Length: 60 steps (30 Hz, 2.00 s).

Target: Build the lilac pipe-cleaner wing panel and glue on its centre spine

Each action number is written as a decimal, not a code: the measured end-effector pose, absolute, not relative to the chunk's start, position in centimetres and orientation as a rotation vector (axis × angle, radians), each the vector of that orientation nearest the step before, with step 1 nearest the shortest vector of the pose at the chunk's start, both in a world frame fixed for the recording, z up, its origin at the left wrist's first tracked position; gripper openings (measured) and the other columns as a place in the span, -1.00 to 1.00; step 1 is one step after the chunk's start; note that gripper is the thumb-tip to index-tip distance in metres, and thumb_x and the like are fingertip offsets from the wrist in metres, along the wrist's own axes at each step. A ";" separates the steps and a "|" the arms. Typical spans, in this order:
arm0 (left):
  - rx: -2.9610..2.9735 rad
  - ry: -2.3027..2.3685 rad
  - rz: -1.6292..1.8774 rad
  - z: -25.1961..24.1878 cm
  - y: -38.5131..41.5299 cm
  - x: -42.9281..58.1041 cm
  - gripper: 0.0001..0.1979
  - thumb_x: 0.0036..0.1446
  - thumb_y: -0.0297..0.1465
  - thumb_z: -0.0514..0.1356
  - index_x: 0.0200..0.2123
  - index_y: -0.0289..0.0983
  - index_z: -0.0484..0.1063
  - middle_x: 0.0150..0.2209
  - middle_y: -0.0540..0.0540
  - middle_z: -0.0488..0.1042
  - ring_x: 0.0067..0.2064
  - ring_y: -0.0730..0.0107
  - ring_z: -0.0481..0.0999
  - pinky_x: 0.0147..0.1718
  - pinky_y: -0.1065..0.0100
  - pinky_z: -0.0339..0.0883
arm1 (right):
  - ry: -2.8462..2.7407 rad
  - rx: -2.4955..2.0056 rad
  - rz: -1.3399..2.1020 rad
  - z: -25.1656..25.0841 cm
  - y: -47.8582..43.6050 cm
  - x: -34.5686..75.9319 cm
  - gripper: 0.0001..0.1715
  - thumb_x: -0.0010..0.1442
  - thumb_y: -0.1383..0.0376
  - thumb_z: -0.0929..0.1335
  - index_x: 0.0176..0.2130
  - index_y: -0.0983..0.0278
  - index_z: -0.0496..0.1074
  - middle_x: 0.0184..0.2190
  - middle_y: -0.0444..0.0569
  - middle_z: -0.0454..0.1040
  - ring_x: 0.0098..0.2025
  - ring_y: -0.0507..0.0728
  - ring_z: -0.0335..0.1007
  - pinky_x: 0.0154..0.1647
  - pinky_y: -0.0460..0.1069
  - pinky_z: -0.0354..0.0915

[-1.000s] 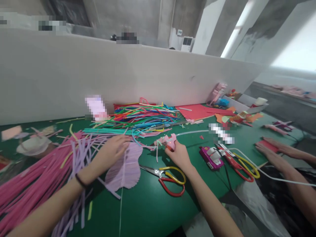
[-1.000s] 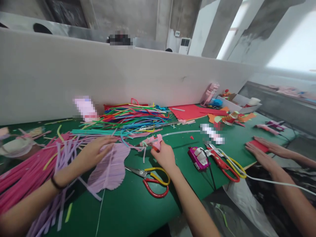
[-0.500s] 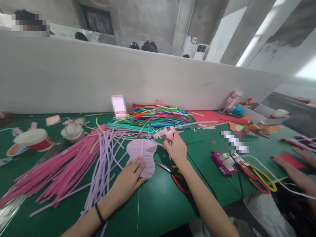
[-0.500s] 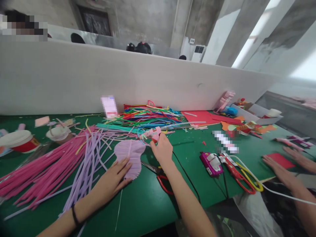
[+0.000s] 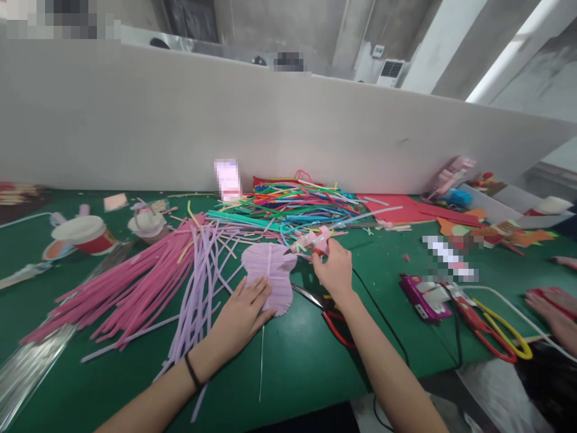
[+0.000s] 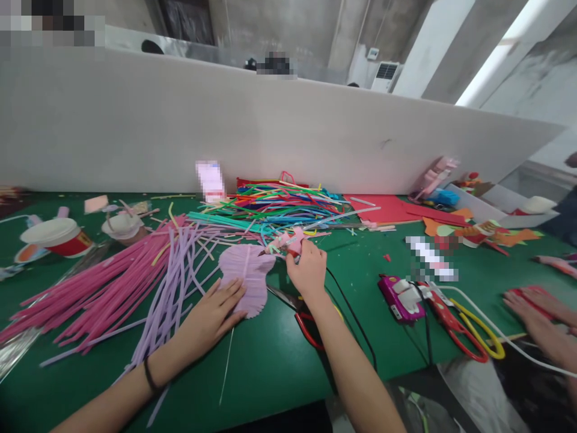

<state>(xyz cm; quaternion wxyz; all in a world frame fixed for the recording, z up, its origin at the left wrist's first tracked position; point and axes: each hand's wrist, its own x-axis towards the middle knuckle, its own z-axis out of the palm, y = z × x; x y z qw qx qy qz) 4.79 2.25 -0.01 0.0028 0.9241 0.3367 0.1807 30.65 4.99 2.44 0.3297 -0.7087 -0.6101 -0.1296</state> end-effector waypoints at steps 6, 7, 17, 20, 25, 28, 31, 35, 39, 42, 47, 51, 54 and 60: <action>2.796 0.985 0.672 1.3 1.8 4.6 -0.69 0.33 -0.32 0.01 -0.03 -0.26 0.50 0.02 -0.16 0.55 0.08 0.23 0.51 0.21 0.05 0.19 | -1.515 -1.914 -0.204 2.9 4.6 30.5 -0.78 0.09 0.15 0.30 -0.30 0.25 0.31 -0.39 -0.03 0.44 -0.36 0.15 0.35 -0.35 -0.02 0.14; 2.762 0.986 0.702 1.5 1.8 4.6 -0.71 0.33 -0.33 0.02 -0.05 -0.25 0.49 -0.01 -0.14 0.57 0.04 0.25 0.53 0.18 0.07 0.22 | -1.516 -1.908 -0.191 3.0 4.5 30.4 -0.77 0.09 0.14 0.31 -0.30 0.24 0.31 -0.41 -0.04 0.44 -0.37 0.14 0.35 -0.36 -0.03 0.14; 2.456 1.309 1.064 2.0 3.1 3.4 -0.78 0.30 -0.34 0.05 -0.08 -0.25 0.42 -0.09 -0.17 0.53 -0.01 0.20 0.47 0.04 0.14 0.31 | -1.622 -1.823 -0.107 3.2 3.8 29.6 -0.80 0.09 0.14 0.31 -0.36 0.23 0.31 -0.49 -0.08 0.43 -0.48 0.10 0.30 -0.42 -0.05 0.09; 2.410 1.358 1.072 2.4 3.7 2.9 -0.77 0.30 -0.34 0.04 -0.10 -0.25 0.43 -0.10 -0.17 0.53 0.00 0.19 0.47 0.05 0.12 0.30 | -1.696 -1.790 -0.081 3.3 3.6 29.5 -0.82 0.10 0.16 0.30 -0.36 0.23 0.32 -0.49 -0.07 0.44 -0.47 0.10 0.32 -0.42 -0.06 0.09; 2.215 1.350 1.059 3.3 4.4 2.3 -0.76 0.27 -0.31 0.04 -0.19 -0.24 0.48 -0.11 -0.13 0.56 -0.03 0.22 0.51 0.01 0.18 0.35 | -1.815 -1.763 -0.049 3.1 3.4 29.5 -0.84 0.11 0.18 0.29 -0.38 0.23 0.31 -0.49 -0.06 0.45 -0.47 0.10 0.33 -0.42 -0.06 0.08; 2.079 1.346 1.030 3.7 4.7 1.8 -0.73 0.27 -0.26 0.05 -0.16 -0.23 0.50 -0.11 -0.10 0.58 -0.06 0.24 0.53 -0.03 0.22 0.38 | -1.894 -1.738 -0.020 3.0 3.3 29.5 -0.82 0.13 0.16 0.30 -0.37 0.24 0.31 -0.48 -0.06 0.46 -0.48 0.09 0.32 -0.44 -0.06 0.06; 2.034 1.382 1.031 3.8 4.9 1.4 -0.72 0.26 -0.23 0.06 -0.14 -0.22 0.51 -0.11 -0.09 0.58 -0.07 0.24 0.54 -0.04 0.23 0.37 | -1.949 -1.710 0.014 3.0 3.3 29.5 -0.83 0.14 0.17 0.31 -0.36 0.24 0.31 -0.46 -0.06 0.47 -0.48 0.09 0.31 -0.44 -0.07 0.05; 2.077 1.410 1.017 3.7 4.8 1.3 -0.72 0.27 -0.25 0.05 -0.14 -0.23 0.50 -0.11 -0.10 0.57 -0.06 0.23 0.52 -0.08 0.25 0.37 | -1.983 -1.701 0.044 3.1 3.3 29.5 -0.83 0.16 0.18 0.31 -0.37 0.24 0.32 -0.46 -0.05 0.48 -0.47 0.09 0.33 -0.44 -0.08 0.06; 2.240 1.406 0.945 3.6 4.7 1.5 -0.71 0.28 -0.27 0.03 -0.14 -0.24 0.49 -0.13 -0.13 0.57 -0.08 0.21 0.52 -0.07 0.23 0.35 | -1.999 -1.699 0.057 3.1 3.3 29.7 -0.81 0.16 0.17 0.32 -0.39 0.23 0.32 -0.48 -0.05 0.47 -0.47 0.09 0.34 -0.44 -0.08 0.06; 2.458 1.412 0.796 3.1 4.8 1.5 -0.70 0.28 -0.25 0.03 -0.13 -0.27 0.49 -0.17 -0.17 0.57 -0.11 0.14 0.50 -0.07 0.14 0.32 | -2.001 -1.701 0.080 3.1 3.4 29.9 -0.81 0.16 0.18 0.33 -0.42 0.23 0.32 -0.50 -0.06 0.46 -0.49 0.08 0.33 -0.44 -0.09 0.05; 2.739 1.379 0.570 2.4 5.2 1.1 -0.68 0.31 -0.28 -0.01 -0.21 -0.28 0.50 -0.24 -0.18 0.58 -0.19 0.10 0.45 -0.12 0.09 0.27 | -1.990 -1.711 0.093 3.0 3.4 29.9 -0.78 0.16 0.18 0.33 -0.45 0.23 0.30 -0.54 -0.08 0.43 -0.51 0.07 0.30 -0.45 -0.08 0.04; 2.750 1.555 0.444 3.1 5.4 0.6 -0.65 0.30 -0.28 -0.03 -0.37 -0.27 0.49 -0.41 -0.19 0.53 -0.26 0.07 0.43 -0.23 0.11 0.26 | -1.849 -1.831 0.021 3.3 3.5 29.5 -0.77 0.11 0.11 0.35 -0.40 0.23 0.33 -0.54 -0.09 0.42 -0.51 0.10 0.30 -0.45 -0.06 0.06; 2.710 1.642 0.407 4.1 5.5 0.0 -0.68 0.27 -0.27 0.00 -0.41 -0.25 0.47 -0.43 -0.18 0.52 -0.27 0.06 0.44 -0.26 0.11 0.25 | -1.682 -1.861 0.034 4.3 3.4 29.4 -0.59 0.05 0.00 0.39 -0.25 0.25 0.36 -0.49 -0.07 0.45 -0.48 0.13 0.33 -0.44 -0.05 0.13; 2.698 1.721 0.426 4.2 5.7 -1.1 -0.79 0.14 -0.23 0.16 -0.40 -0.24 0.48 -0.34 -0.22 0.47 -0.19 -0.05 0.41 -0.23 0.06 0.25 | -1.510 -1.644 0.221 7.1 2.8 30.0 -0.58 0.12 0.04 0.36 -0.16 0.29 0.43 -0.33 0.04 0.53 -0.39 0.14 0.41 -0.36 0.00 0.29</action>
